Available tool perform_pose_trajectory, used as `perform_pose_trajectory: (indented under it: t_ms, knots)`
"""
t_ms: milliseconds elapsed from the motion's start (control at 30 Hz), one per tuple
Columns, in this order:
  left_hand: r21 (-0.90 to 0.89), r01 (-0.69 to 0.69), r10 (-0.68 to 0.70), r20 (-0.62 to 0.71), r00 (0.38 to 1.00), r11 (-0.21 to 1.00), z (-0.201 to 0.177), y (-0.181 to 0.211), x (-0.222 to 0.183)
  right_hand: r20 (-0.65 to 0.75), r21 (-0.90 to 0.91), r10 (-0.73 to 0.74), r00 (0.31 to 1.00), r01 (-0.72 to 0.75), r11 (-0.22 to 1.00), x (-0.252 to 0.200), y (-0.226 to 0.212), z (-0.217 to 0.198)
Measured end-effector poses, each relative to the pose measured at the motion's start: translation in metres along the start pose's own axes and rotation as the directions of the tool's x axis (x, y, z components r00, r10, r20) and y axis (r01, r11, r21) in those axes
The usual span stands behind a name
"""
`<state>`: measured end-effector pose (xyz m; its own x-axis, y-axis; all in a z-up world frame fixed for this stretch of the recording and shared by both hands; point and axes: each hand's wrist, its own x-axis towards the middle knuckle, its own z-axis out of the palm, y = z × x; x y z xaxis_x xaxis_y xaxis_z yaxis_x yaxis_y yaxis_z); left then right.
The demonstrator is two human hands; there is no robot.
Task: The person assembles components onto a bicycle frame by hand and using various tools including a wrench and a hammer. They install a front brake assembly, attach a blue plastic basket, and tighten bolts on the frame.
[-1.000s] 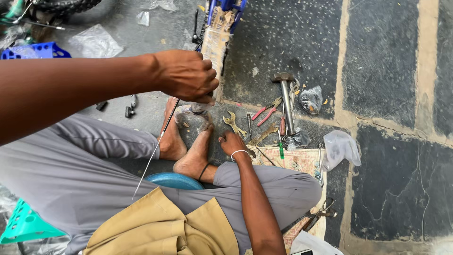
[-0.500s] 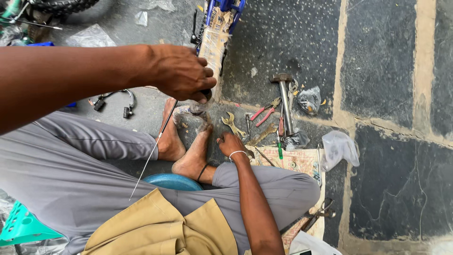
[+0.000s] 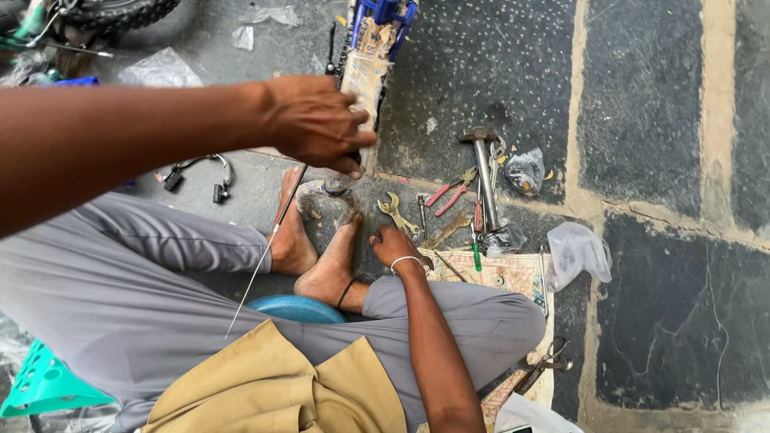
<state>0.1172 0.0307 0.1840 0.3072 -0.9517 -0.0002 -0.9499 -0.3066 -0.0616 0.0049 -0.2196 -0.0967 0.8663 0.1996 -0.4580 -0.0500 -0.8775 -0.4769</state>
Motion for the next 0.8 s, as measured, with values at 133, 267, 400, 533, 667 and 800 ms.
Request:
perform_pose_trajectory:
  t_ms: [133,267,400,533,667,800]
  knots:
    - [-0.035,0.064,-0.062,0.060,0.996,0.997,0.011,0.005,-0.008,0.000,0.006,0.009,1.000,-0.009,1.000,-0.001,-0.009,-0.004]
    - [0.041,0.523,-0.514,0.262,0.817,0.851,-0.006,0.041,-0.004,0.002,0.008,0.027,1.000,-0.027,1.000,-0.001,-0.007,-0.008]
    - [0.069,0.568,-0.537,0.435,0.723,0.820,-0.026,0.048,0.005,0.001,0.008,0.025,1.000,-0.025,1.000,-0.003,-0.007,-0.007]
    - [0.113,0.030,-0.033,0.023,0.999,0.993,-0.025,0.015,0.005,0.002,-0.003,0.042,0.999,-0.042,0.999,-0.004,-0.009,-0.005]
    - [0.032,0.007,-0.016,0.278,0.960,0.999,-0.016,0.007,-0.004,0.016,-0.005,0.024,1.000,-0.024,1.000,0.002,-0.006,-0.002]
    - [0.048,0.412,-0.390,0.439,0.810,0.910,-0.020,0.036,-0.006,0.010,0.004,0.030,0.999,-0.030,1.000,0.005,-0.001,0.001]
